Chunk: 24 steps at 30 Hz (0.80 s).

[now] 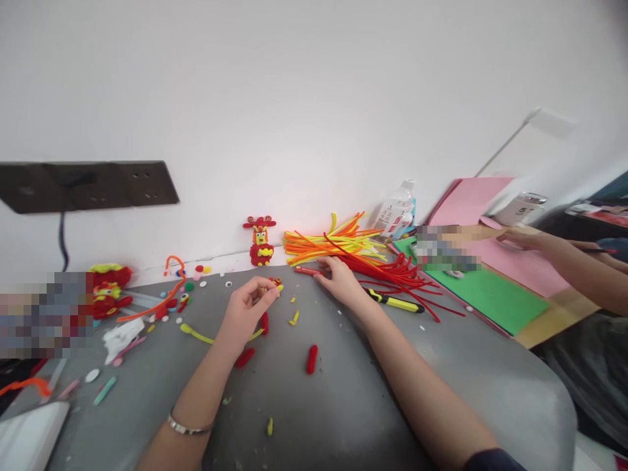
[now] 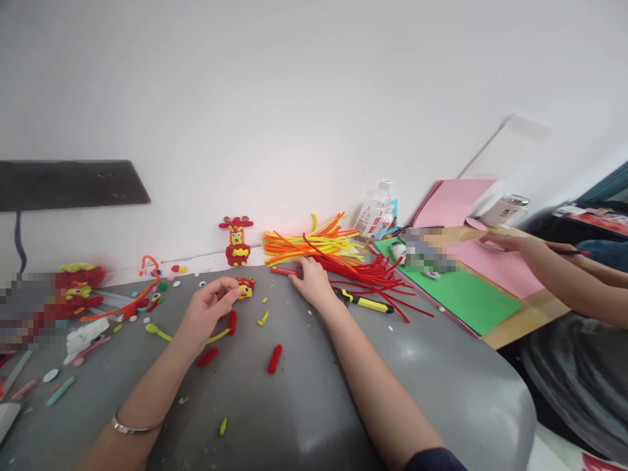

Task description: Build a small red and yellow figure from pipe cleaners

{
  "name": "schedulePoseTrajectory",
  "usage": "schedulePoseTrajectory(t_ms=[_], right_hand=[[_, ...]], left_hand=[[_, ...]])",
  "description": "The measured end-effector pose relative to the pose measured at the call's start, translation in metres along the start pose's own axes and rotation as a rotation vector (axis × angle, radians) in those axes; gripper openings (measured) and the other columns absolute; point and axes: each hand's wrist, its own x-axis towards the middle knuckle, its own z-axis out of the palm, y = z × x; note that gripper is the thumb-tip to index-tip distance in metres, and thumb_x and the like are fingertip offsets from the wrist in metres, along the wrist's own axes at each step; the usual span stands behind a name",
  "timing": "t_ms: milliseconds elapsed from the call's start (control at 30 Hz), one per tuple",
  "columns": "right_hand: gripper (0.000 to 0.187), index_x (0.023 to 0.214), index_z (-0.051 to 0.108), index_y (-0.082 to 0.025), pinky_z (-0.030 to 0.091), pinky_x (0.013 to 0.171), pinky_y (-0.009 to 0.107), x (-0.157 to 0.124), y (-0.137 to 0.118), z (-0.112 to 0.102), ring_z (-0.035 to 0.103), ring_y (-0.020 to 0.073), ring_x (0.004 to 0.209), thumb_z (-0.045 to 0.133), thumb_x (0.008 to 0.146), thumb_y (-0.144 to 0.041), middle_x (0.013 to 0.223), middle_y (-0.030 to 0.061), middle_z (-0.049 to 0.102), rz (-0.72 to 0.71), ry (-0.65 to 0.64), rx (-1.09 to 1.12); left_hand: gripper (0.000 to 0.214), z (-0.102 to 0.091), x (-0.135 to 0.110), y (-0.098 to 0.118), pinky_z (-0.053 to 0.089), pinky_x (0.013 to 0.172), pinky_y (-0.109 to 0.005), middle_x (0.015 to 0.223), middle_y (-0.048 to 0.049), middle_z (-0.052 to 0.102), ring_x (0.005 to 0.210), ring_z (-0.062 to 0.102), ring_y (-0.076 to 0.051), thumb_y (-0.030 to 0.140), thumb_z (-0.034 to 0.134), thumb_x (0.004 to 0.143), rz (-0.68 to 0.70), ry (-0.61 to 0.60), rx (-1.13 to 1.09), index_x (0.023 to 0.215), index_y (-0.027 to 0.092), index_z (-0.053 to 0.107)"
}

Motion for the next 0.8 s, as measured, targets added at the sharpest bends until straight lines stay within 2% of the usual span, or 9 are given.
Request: schedulePoseTrajectory(t_ms=[100, 200, 367, 467, 567, 667, 733, 800], right_hand=[[0.019, 0.094, 0.068, -0.019, 0.044, 0.083, 0.036, 0.0, 0.004, 0.0, 0.059, 0.0228, 0.094, 0.065, 0.076, -0.016, 0.102, 0.0087, 0.064, 0.028, -0.09, -0.184], [0.008, 0.087, 0.065, -0.018, 0.042, 0.075, 0.031, -0.001, -0.001, -0.001, 0.058, 0.0194, 0.082, 0.059, 0.081, -0.017, 0.092, 0.0069, 0.064, 0.009, -0.121, -0.158], [0.011, 0.098, 0.048, -0.019, 0.036, 0.057, 0.025, -0.005, -0.005, -0.007, 0.045, 0.0125, 0.056, 0.041, 0.092, -0.026, 0.073, -0.0014, 0.062, 0.058, -0.17, 0.337], [0.022, 0.105, 0.047, -0.018, 0.031, 0.049, 0.023, -0.004, -0.008, -0.011, 0.038, 0.01, 0.049, 0.043, 0.093, -0.035, 0.065, -0.0053, 0.054, 0.133, -0.256, 0.599], [0.035, 0.112, 0.049, -0.017, 0.032, 0.047, 0.023, -0.004, -0.019, -0.015, 0.045, 0.0081, 0.052, 0.057, 0.087, -0.04, 0.077, -0.0013, 0.059, 0.174, -0.342, 0.897], [0.032, 0.099, 0.054, -0.017, 0.04, 0.052, 0.022, -0.007, -0.031, -0.017, 0.056, 0.0089, 0.062, 0.07, 0.079, -0.037, 0.087, 0.0019, 0.061, 0.152, -0.45, 1.081], [0.028, 0.092, 0.051, -0.018, 0.042, 0.053, 0.022, -0.011, -0.037, -0.015, 0.06, 0.0113, 0.066, 0.071, 0.079, -0.034, 0.082, 0.0008, 0.061, 0.122, -0.511, 1.106], [0.024, 0.092, 0.048, -0.02, 0.039, 0.052, 0.022, -0.015, -0.04, -0.011, 0.057, 0.0115, 0.061, 0.066, 0.084, -0.033, 0.069, -0.0032, 0.057, 0.064, -0.549, 1.09]], left_hand=[[0.026, 0.0, 0.0, -0.002, 0.03, 0.052, -0.023, 0.063, 0.0029, 0.05, 0.054, 0.035, -0.009, 0.045, 0.068, 0.078, -0.047, 0.021, -0.019, 0.078, 0.019, 0.063], [0.028, 0.0, 0.001, -0.001, 0.026, 0.049, -0.023, 0.06, 0.0044, 0.046, 0.051, 0.03, -0.008, 0.046, 0.069, 0.077, -0.06, 0.041, -0.033, 0.077, 0.018, 0.063], [0.032, 0.0, 0.001, -0.001, 0.023, 0.046, -0.022, 0.055, 0.0072, 0.036, 0.048, 0.025, -0.007, 0.049, 0.071, 0.075, -0.089, 0.07, -0.088, 0.077, 0.018, 0.063], [0.034, -0.001, 0.002, -0.003, 0.022, 0.045, -0.021, 0.055, 0.0075, 0.035, 0.048, 0.025, -0.006, 0.051, 0.071, 0.075, -0.097, 0.067, -0.121, 0.078, 0.018, 0.063], [0.034, -0.001, 0.001, -0.004, 0.023, 0.045, -0.021, 0.056, 0.0068, 0.037, 0.048, 0.025, -0.006, 0.05, 0.071, 0.075, -0.093, 0.067, -0.12, 0.079, 0.017, 0.064], [0.035, -0.001, 0.001, -0.003, 0.024, 0.045, -0.021, 0.057, 0.0059, 0.041, 0.049, 0.026, -0.006, 0.051, 0.071, 0.075, -0.088, 0.061, -0.117, 0.079, 0.017, 0.065], [0.035, 0.001, 0.001, -0.002, 0.025, 0.046, -0.021, 0.058, 0.0055, 0.043, 0.049, 0.027, -0.006, 0.051, 0.072, 0.074, -0.088, 0.063, -0.116, 0.079, 0.017, 0.065], [0.036, 0.002, 0.001, -0.001, 0.024, 0.046, -0.021, 0.058, 0.0054, 0.044, 0.049, 0.027, -0.006, 0.051, 0.073, 0.073, -0.089, 0.063, -0.119, 0.077, 0.017, 0.065]])
